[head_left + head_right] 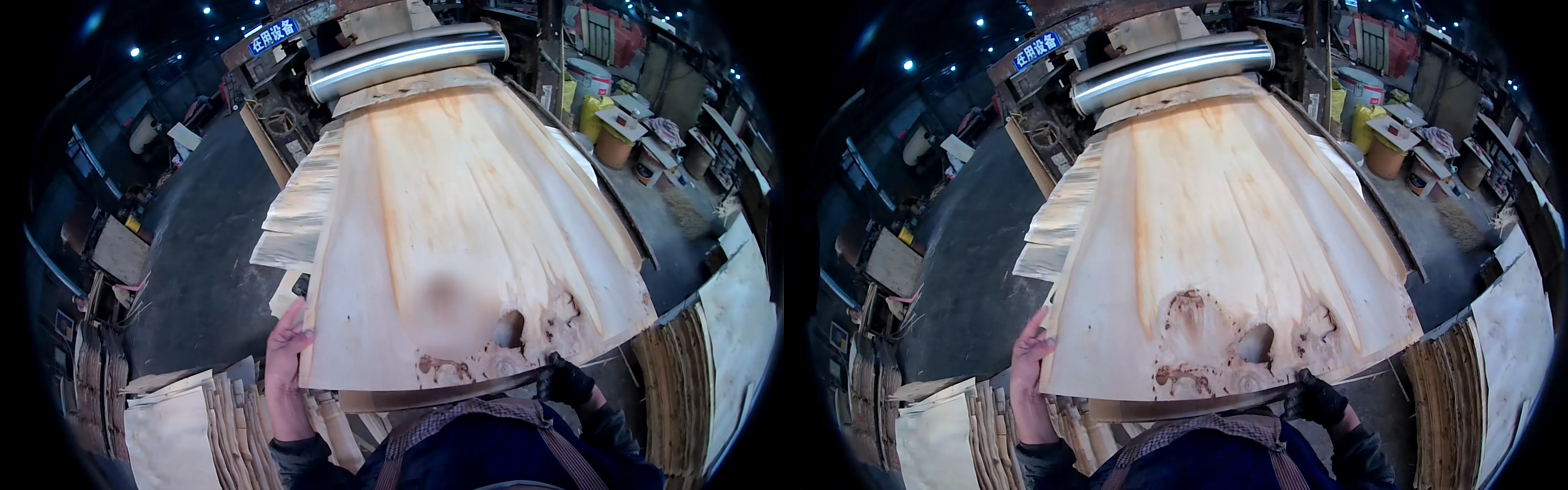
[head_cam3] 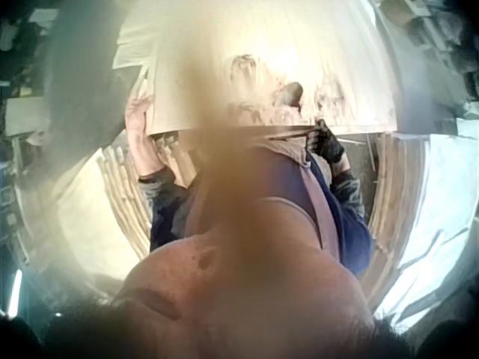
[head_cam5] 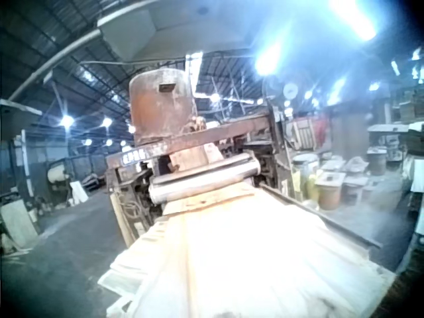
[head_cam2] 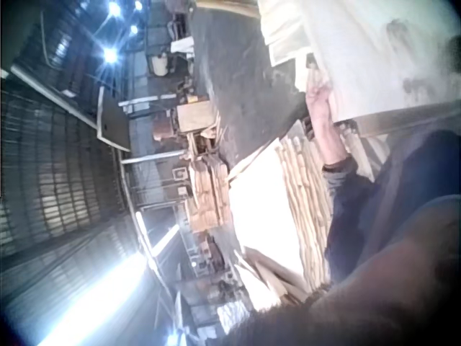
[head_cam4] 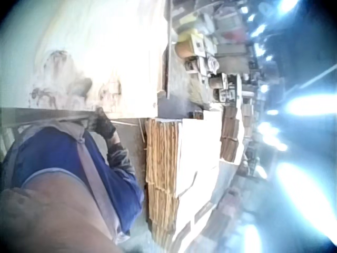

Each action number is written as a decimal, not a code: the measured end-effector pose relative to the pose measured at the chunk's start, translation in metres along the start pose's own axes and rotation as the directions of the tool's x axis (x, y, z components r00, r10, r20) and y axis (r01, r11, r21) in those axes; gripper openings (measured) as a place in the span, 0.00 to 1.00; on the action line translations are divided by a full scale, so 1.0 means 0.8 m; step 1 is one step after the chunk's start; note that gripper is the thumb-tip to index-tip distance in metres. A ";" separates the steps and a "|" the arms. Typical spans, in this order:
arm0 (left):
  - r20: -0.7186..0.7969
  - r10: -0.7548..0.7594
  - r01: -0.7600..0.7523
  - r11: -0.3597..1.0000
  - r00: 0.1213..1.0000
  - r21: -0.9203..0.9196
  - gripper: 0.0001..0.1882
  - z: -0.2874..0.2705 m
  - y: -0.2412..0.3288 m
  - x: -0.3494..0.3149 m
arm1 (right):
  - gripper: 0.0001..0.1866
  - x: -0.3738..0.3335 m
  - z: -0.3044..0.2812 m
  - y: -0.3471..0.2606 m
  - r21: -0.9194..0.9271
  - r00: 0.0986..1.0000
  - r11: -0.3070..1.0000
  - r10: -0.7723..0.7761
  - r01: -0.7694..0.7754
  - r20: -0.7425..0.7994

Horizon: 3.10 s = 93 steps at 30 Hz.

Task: The person picks up thin sheets of wood veneer from a stack and feeds them by hand into a rotating industrial glue spreader.

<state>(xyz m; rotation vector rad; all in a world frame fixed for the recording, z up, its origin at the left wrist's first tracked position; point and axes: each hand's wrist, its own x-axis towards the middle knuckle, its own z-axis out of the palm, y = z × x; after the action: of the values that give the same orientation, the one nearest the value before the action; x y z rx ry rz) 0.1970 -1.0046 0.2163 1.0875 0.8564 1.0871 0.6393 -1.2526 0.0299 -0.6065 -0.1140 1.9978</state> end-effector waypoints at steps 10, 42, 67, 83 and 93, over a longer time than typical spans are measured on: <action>-0.025 0.035 -0.037 0.997 0.999 -0.069 0.30 -0.041 -0.021 0.059 | 0.21 0.061 0.120 -0.045 -0.161 0.767 0.775 -0.630 0.611 -0.124; -0.090 -0.121 0.146 0.918 0.989 0.368 0.26 -0.040 -0.137 0.020 | 0.21 0.132 0.046 -0.050 -0.216 0.994 0.976 -0.013 0.036 0.106; -0.126 -0.173 0.185 0.979 0.977 0.088 0.28 -0.037 -0.094 0.100 | 0.15 0.061 0.079 -0.072 -0.066 0.888 0.906 -0.423 0.418 -0.182; -0.173 0.153 0.100 0.396 0.973 0.913 0.30 -0.059 -0.227 0.052 | 0.07 0.377 0.069 -0.303 0.069 0.899 0.897 -0.438 0.437 -0.013; -0.194 -0.217 0.271 0.908 0.957 0.321 0.28 -0.057 -0.184 0.048 | 0.07 0.370 0.040 -0.234 -0.021 0.929 0.934 -0.353 0.357 0.109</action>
<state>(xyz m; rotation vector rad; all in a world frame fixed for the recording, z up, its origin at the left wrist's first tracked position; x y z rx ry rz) 0.2013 -0.9702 0.0611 1.1541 1.3088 0.8343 0.6655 -0.9021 0.0103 -0.4692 -0.3063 1.6762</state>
